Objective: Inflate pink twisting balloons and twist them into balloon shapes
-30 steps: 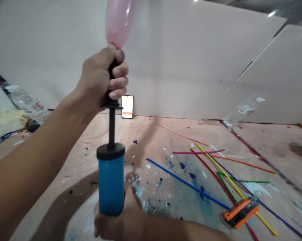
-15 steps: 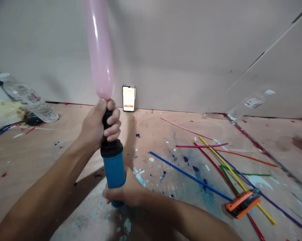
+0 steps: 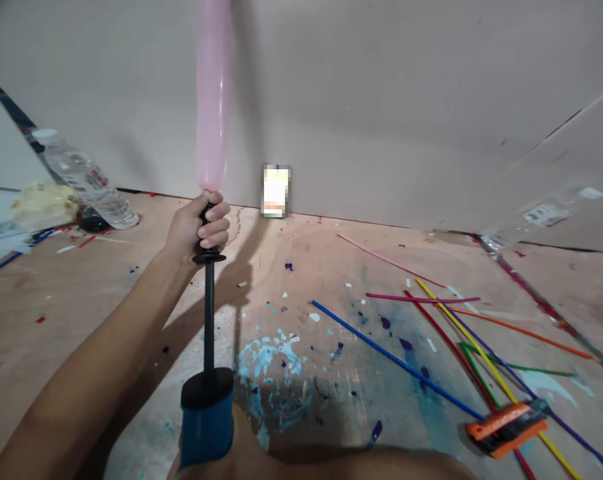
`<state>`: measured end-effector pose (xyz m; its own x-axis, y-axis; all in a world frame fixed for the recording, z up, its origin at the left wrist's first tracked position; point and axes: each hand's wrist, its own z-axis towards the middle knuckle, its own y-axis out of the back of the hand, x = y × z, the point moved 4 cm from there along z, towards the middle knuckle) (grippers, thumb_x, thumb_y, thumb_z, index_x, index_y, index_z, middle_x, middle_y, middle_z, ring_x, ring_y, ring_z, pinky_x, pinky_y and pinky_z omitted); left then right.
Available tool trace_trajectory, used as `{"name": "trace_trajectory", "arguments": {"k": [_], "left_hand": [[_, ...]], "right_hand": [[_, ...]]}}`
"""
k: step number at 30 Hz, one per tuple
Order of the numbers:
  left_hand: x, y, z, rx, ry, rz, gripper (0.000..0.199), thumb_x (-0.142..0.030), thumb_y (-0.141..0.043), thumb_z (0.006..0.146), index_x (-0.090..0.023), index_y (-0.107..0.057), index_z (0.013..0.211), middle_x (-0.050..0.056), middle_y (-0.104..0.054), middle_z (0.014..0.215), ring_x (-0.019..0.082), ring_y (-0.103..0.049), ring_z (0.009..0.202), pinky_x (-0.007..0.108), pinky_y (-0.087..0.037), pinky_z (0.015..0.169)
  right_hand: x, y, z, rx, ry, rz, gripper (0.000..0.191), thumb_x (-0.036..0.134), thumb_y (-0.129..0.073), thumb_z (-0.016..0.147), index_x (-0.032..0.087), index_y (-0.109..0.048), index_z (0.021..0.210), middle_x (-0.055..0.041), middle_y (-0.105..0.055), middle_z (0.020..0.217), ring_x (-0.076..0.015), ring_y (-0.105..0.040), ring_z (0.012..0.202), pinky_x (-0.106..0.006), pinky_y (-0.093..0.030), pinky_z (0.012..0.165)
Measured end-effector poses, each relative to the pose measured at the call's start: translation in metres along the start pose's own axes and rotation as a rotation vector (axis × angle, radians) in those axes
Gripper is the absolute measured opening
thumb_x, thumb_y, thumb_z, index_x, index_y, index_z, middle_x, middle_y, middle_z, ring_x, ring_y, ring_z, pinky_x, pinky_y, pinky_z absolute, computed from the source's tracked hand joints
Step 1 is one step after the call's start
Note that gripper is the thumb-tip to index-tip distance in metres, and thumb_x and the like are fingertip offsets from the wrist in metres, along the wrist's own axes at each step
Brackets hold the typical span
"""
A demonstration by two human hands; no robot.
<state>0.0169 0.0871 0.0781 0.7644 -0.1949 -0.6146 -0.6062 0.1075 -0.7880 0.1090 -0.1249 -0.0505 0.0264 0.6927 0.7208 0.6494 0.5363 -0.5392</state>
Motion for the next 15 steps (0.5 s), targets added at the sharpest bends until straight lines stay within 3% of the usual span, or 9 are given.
{"name": "trace_trajectory", "arguments": {"k": [3,6,10,13,15], "left_hand": [[0.008,0.004,-0.001,-0.001,0.010,-0.061,0.032,-0.027,-0.025,0.099,-0.018,-0.041,0.072,-0.008,-0.033,0.051,0.002,-0.024,0.027,0.013,-0.018,0.025],[0.041,-0.003,-0.008,0.066,0.096,-0.073,0.028,-0.030,-0.031,0.098,-0.018,-0.043,0.075,-0.008,-0.034,0.052,0.003,-0.025,0.028,0.014,-0.021,0.026],[0.080,-0.008,-0.017,0.119,0.163,-0.016,0.022,-0.037,-0.042,0.094,-0.020,-0.044,0.080,-0.008,-0.036,0.054,0.004,-0.026,0.030,0.014,-0.026,0.027],[0.092,0.000,-0.018,0.057,0.162,-0.002,0.022,-0.039,-0.049,0.091,-0.020,-0.043,0.081,-0.008,-0.035,0.055,0.003,-0.026,0.030,0.014,-0.025,0.027],[0.093,0.006,-0.016,-0.009,0.169,0.035,0.020,-0.037,-0.051,0.089,-0.020,-0.043,0.082,-0.008,-0.036,0.055,0.003,-0.026,0.031,0.014,-0.024,0.027]], "right_hand": [[0.008,0.001,-0.001,-0.053,0.010,0.101,0.033,0.037,-0.076,0.052,0.017,-0.051,0.061,0.0002,-0.054,0.054,-0.0106,-0.050,0.048,-0.025,-0.038,0.049],[0.026,0.013,-0.007,-0.156,0.035,0.236,0.023,0.031,-0.068,0.057,0.015,-0.054,0.065,-0.0013,-0.056,0.055,-0.0112,-0.051,0.050,-0.024,-0.038,0.050],[0.045,0.030,-0.018,-0.160,0.043,0.297,0.023,0.036,-0.058,0.068,0.014,-0.059,0.075,-0.0019,-0.060,0.064,-0.0098,-0.051,0.055,-0.022,-0.037,0.053],[0.050,0.032,-0.020,-0.167,-0.045,0.342,0.026,0.040,-0.057,0.068,0.015,-0.058,0.073,-0.0008,-0.058,0.061,-0.0101,-0.051,0.053,-0.022,-0.039,0.054],[0.051,0.029,-0.017,-0.210,-0.030,0.354,0.026,0.041,-0.057,0.066,0.015,-0.055,0.067,-0.0006,-0.056,0.057,-0.0100,-0.050,0.051,-0.022,-0.039,0.054]]}}
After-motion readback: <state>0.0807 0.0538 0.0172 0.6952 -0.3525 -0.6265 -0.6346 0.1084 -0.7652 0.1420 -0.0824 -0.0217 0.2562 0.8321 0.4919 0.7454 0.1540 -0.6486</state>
